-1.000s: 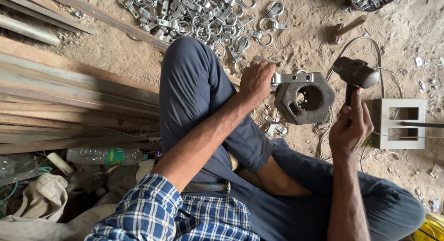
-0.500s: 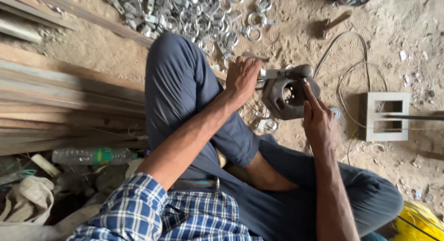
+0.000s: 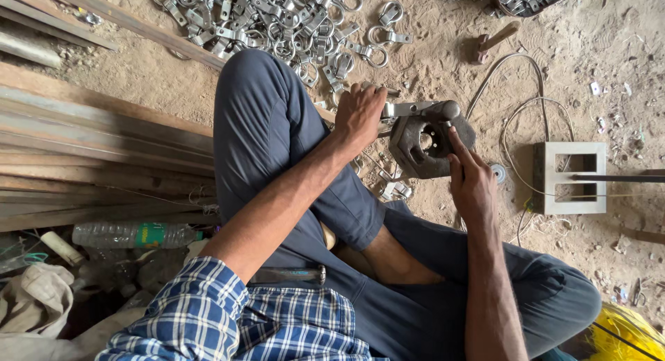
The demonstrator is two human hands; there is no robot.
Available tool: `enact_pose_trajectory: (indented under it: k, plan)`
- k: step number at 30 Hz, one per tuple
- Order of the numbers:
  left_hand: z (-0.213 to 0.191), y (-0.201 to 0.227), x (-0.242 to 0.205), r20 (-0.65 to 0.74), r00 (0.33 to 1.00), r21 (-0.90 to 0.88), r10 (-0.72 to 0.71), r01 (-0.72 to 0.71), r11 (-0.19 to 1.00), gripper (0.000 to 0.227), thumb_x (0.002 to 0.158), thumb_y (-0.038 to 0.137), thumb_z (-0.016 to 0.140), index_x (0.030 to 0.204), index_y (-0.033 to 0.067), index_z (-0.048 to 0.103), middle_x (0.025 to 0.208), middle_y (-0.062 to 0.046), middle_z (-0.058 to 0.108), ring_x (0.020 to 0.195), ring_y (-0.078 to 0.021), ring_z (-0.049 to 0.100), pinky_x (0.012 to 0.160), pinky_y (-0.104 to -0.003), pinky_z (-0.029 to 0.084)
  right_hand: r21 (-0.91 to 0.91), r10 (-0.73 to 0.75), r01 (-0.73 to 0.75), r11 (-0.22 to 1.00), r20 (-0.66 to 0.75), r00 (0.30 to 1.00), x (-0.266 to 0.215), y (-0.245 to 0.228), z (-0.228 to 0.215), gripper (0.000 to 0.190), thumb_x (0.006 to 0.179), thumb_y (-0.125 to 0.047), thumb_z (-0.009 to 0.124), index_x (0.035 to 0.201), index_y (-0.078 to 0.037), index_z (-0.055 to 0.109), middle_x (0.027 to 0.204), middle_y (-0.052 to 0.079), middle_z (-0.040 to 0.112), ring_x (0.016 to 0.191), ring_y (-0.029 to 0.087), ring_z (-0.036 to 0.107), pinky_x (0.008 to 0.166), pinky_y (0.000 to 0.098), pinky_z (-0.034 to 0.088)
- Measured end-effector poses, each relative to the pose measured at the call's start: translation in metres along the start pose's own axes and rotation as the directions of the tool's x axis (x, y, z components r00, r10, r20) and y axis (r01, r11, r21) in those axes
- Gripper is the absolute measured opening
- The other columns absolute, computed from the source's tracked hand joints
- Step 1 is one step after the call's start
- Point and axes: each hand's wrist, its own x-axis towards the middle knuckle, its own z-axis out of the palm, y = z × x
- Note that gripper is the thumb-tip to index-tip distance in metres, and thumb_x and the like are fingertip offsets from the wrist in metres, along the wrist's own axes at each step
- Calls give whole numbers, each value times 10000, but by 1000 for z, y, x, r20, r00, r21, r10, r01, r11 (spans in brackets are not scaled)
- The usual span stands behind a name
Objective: The person sits on the floor and uses a hammer to strike metal parts placed on a small anvil. They repeatedly pick up metal pieces, position them on the anvil, and hit them with the hammer to shape or secure them.
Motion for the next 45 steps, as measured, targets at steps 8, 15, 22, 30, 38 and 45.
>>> enact_pose_trajectory:
  k: [8,15,22,30,38,45]
  plan:
    - [15,-6,2,2,1000,63,6,-6,998,722,849,14,747,1507,25,449,1474,-221,507,1278,-368,524,992,-541,484,12,-60,61,998,-34,998,0,1,0,458,1067,-178,581,1519,-253,567,919,175,723,543,138,574,442,359,477]
    - [14,-7,1,-71,997,52,33,-29,998,720,790,-2,751,1456,18,478,1433,-226,527,1237,-377,533,945,-537,490,-12,-45,44,999,-23,999,1,3,1,459,1069,-176,584,1521,-250,566,865,166,699,520,149,548,422,369,451]
    - [-2,4,4,-8,999,69,36,-36,997,466,816,-50,713,1259,20,588,1141,-150,628,1014,-290,581,760,-438,529,-35,-125,121,992,-144,982,2,16,0,412,1089,-133,551,1496,-161,607,837,133,699,510,118,508,405,347,420]
    - [16,1,5,-169,977,94,129,-115,989,513,725,-50,729,1216,32,608,1167,-159,631,1053,-316,572,775,-463,530,-10,-22,21,1000,-85,996,5,-20,-14,489,1064,-139,565,1541,-248,571,801,150,680,483,131,472,432,359,406]
    - [14,-2,3,-230,955,52,186,-179,982,562,663,-70,730,1205,21,614,1156,-162,623,1038,-313,566,835,-496,514,-71,-17,8,997,-131,991,3,-9,-4,455,1078,-164,576,1526,-242,571,900,169,726,484,158,473,410,367,407]
    - [10,2,3,-52,993,18,110,-109,994,366,826,-112,675,1161,25,627,1123,-143,627,1059,-300,577,840,-448,536,-11,-96,97,995,-270,958,-2,-9,-9,430,1167,-151,545,1593,-210,533,694,173,611,522,178,475,518,408,400]
